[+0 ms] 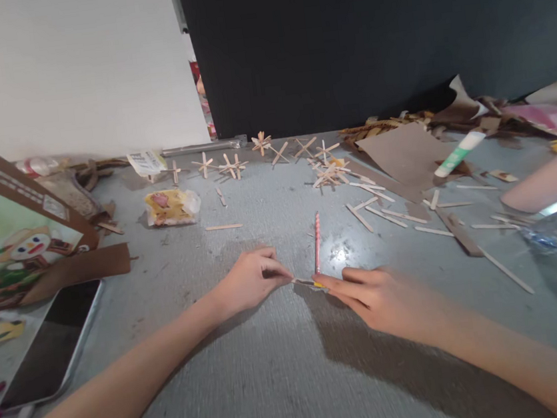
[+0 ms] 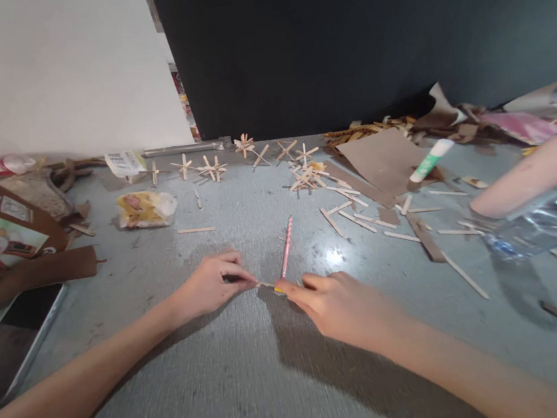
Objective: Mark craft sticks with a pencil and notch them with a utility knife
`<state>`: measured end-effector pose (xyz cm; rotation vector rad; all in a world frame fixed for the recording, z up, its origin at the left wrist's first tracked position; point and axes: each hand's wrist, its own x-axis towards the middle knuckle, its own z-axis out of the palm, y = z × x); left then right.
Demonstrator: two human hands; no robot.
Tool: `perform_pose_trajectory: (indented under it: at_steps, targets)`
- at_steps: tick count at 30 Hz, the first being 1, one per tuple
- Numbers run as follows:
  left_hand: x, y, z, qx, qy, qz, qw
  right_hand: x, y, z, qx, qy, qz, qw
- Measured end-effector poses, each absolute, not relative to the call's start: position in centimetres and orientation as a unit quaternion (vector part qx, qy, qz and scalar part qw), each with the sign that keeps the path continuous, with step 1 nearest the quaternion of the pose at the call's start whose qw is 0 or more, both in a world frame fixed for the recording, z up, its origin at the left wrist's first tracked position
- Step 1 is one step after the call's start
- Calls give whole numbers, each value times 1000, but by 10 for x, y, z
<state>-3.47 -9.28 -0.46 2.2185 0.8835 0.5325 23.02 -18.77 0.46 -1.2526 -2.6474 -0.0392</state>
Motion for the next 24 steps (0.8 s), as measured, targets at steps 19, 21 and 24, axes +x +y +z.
perform_pose_trajectory:
  at_steps: [19,21,24]
  targets:
    - [-35,-93,-4,859,326,203,339,219,-202,15,-378,-908,-154,90]
    - [-35,-93,-5,861,321,205,336,219,-202,17,-378,-909,-154,86]
    - [-35,-93,-7,867,313,207,328,220,-203,17,-377,-910,-153,86]
